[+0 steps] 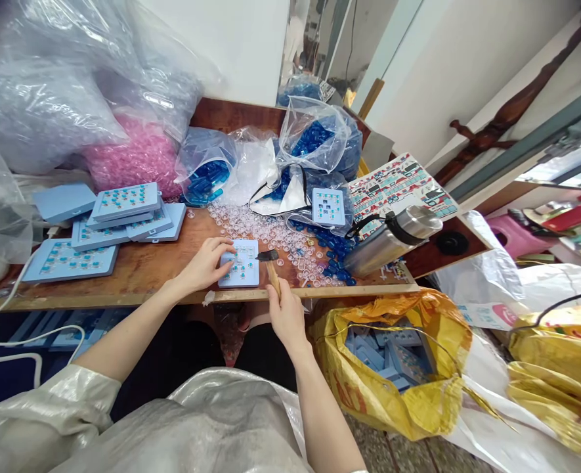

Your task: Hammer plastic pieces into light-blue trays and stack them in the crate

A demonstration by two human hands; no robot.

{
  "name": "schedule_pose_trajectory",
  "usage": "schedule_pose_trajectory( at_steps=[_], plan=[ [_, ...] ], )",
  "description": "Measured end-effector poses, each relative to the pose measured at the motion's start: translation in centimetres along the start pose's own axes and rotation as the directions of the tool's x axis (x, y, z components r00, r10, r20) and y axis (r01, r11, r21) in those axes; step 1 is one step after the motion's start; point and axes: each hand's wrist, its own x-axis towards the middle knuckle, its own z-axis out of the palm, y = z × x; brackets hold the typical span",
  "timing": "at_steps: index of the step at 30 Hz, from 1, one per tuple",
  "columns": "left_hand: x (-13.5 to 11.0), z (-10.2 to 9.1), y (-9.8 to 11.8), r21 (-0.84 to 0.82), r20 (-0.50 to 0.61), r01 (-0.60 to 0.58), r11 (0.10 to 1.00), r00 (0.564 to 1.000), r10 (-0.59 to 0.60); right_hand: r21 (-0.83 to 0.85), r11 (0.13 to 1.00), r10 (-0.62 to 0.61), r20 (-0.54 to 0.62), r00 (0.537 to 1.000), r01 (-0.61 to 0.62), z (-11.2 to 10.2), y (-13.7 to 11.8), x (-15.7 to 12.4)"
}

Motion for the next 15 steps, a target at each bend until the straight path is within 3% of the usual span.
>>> schedule_pose_trajectory(
  at_steps=[4, 6, 8, 11, 15],
  plan=[
    [1.0, 0.7, -3.5, 0.102, -0.122, 0.097, 0.990, 0.989, -0.084, 0.090, 0.996, 0.013, -0.061, 0.998, -0.008, 0.2, 1.6, 0.4],
    [1.6, 1.1, -5.4, 0.130, -0.101, 0.104, 0.986, 0.991, -0.091, 0.110, 0.994, 0.017, -0.081, 0.997, -0.008, 0.4, 2.1, 0.8],
    [2.2, 1.4, -6.6, 0.137, -0.029, 0.038, 0.990, 0.999, -0.034, 0.104, 0.995, 0.018, -0.077, 0.997, -0.010, 0.7, 2.4, 1.0],
    [3.0, 1.9, -7.4, 0.139, 0.013, -0.015, 0.990, 1.000, 0.013, 0.062, 0.998, 0.028, -0.055, 0.998, -0.024, 0.9, 2.5, 1.2],
    [3.7, 2.0, -7.9, 0.147, -0.047, 0.078, 0.986, 0.996, -0.072, 0.033, 0.998, 0.048, -0.041, 0.998, -0.046, 0.9, 2.6, 1.2]
  ],
)
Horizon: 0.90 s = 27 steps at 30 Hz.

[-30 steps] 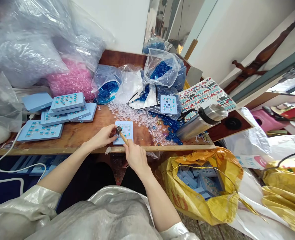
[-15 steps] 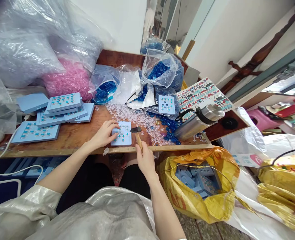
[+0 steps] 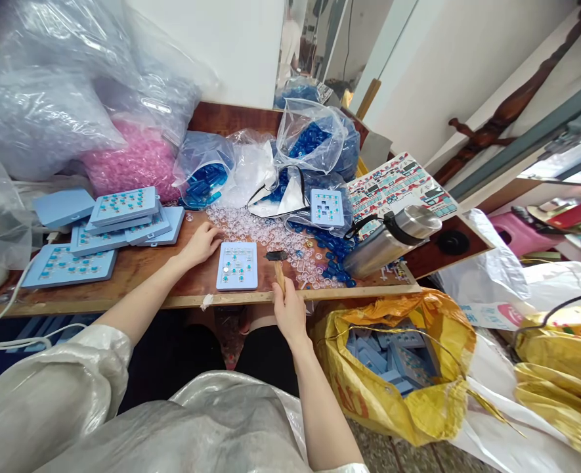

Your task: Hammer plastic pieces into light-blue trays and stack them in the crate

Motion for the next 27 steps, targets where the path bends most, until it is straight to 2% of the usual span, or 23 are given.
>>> schedule_pose_trajectory(
  at_steps=[5, 11, 16, 19, 27],
  plan=[
    [0.2, -0.1, -0.8, -0.042, 0.031, -0.020, 0.999, 0.999, 0.021, -0.010, 1.000, 0.010, 0.001, 1.000, -0.010, 0.0, 0.1, 0.1],
    [0.0, 0.0, -0.4, -0.052, 0.029, -0.057, 0.997, 0.998, 0.058, -0.032, 0.999, 0.015, 0.005, 1.000, -0.015, 0.2, 0.1, 0.2],
    [-0.4, 0.1, -0.4, -0.039, -0.009, -0.045, 0.998, 0.999, 0.045, -0.036, 0.999, 0.029, 0.014, 0.999, -0.028, 0.1, 0.0, 0.2],
    [-0.5, -0.1, -0.7, -0.038, -0.018, -0.090, 0.995, 0.996, 0.089, -0.038, 0.999, 0.016, 0.010, 1.000, -0.016, 0.0, 0.0, 0.3],
    [0.8, 0.1, -0.4, -0.040, 0.074, -0.214, 0.976, 0.973, 0.217, -0.048, 0.999, 0.025, 0.011, 1.000, -0.025, 0.2, -0.1, 0.2]
  ],
)
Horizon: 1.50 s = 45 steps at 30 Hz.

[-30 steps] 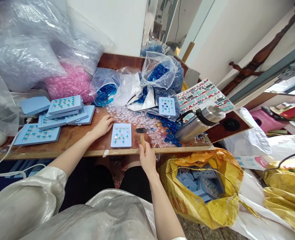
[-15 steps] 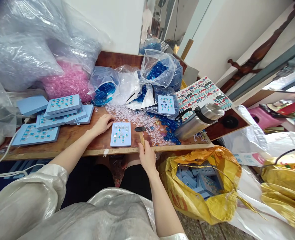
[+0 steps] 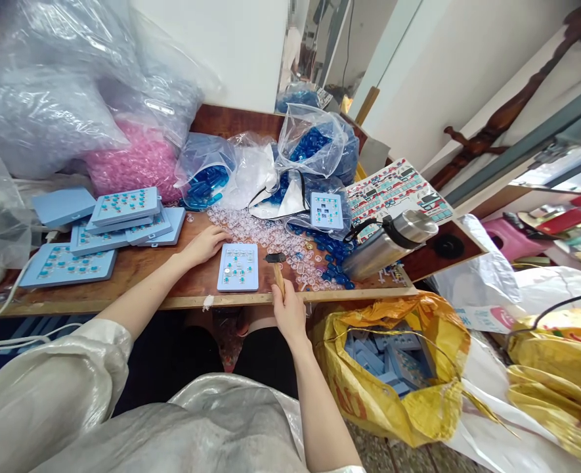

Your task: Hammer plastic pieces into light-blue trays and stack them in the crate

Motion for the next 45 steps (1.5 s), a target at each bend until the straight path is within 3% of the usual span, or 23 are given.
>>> schedule_pose_trajectory(
  at_steps=[5, 9, 12, 14, 19, 24, 45],
  plan=[
    [0.6, 0.3, 0.1, 0.009, 0.023, -0.043, 0.999, 0.999, 0.043, -0.004, 1.000, 0.006, -0.007, 1.000, -0.006, 0.0, 0.1, 0.0],
    [0.0, -0.6, 1.1, -0.044, -0.026, 0.082, 0.996, 0.996, -0.084, 0.003, 1.000, 0.010, -0.010, 1.000, -0.010, 0.0, 0.0, 0.1],
    [-1.1, -1.9, 3.8, -0.172, -0.077, 0.179, 0.969, 0.978, -0.195, 0.011, 1.000, 0.009, -0.009, 1.000, -0.009, 0.0, 0.1, 0.1],
    [-2.1, -2.6, 6.2, -0.224, -0.042, 0.152, 0.963, 0.985, -0.165, 0.013, 1.000, 0.001, -0.008, 1.000, -0.001, 0.0, 0.1, 0.1],
    [-3.7, -2.2, 10.2, -0.080, 0.047, 0.083, 0.993, 0.996, -0.079, 0.011, 1.000, -0.003, -0.015, 1.000, 0.003, 0.1, 0.2, 0.1],
    [-4.2, -1.1, 10.7, -0.003, -0.009, 0.123, 0.992, 0.992, -0.123, 0.023, 1.000, -0.012, -0.006, 1.000, 0.012, 0.0, 0.1, 0.0],
    [-3.4, -0.4, 11.8, 0.093, -0.070, 0.149, 0.985, 0.987, -0.142, 0.000, 1.000, -0.011, 0.007, 1.000, 0.011, 0.1, 0.2, 0.0]
  ],
)
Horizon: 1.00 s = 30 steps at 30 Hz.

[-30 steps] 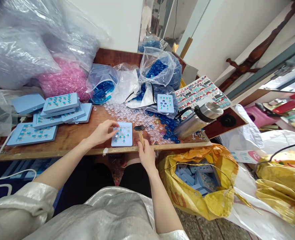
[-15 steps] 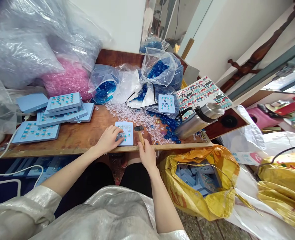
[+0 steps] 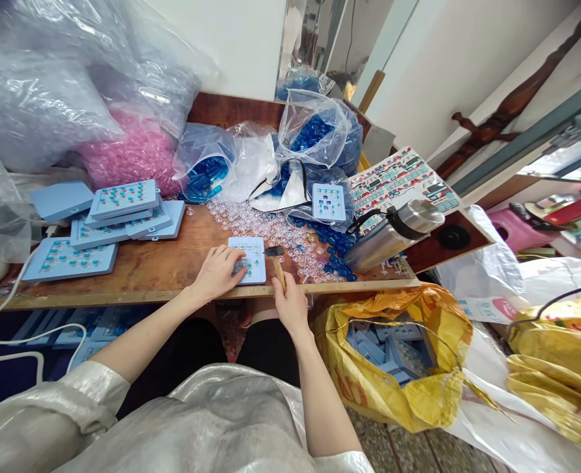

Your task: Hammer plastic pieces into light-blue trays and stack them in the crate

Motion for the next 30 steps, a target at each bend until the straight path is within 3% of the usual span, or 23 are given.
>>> schedule_pose_trajectory(
  at_steps=[11, 18, 23, 27, 30],
  plan=[
    [0.0, 0.5, -0.2, -0.082, -0.046, 0.044, 0.996, 0.998, -0.047, -0.013, 1.000, -0.003, -0.006, 1.000, 0.003, -0.1, 0.0, 0.0],
    [-0.3, 0.8, -0.7, -0.148, -0.062, 0.027, 0.989, 0.997, -0.036, 0.071, 0.994, -0.090, 0.069, 0.993, 0.085, -1.2, -2.6, -0.7],
    [-0.5, 1.5, -1.1, -0.260, -0.107, 0.040, 0.965, 0.992, -0.070, -0.206, 0.969, -0.105, 0.169, 0.980, 0.139, -1.5, -4.6, -1.2],
    [-0.6, 1.6, -1.4, -0.298, -0.080, 0.055, 0.953, 0.993, -0.083, -0.286, 0.945, -0.135, 0.113, 0.984, 0.162, -1.5, -5.4, -1.4],
    [-0.5, 1.6, -1.4, -0.314, -0.072, 0.078, 0.946, 0.992, -0.106, -0.368, 0.915, -0.099, 0.188, 0.977, 0.164, -1.2, -5.5, -1.5]
  ],
)
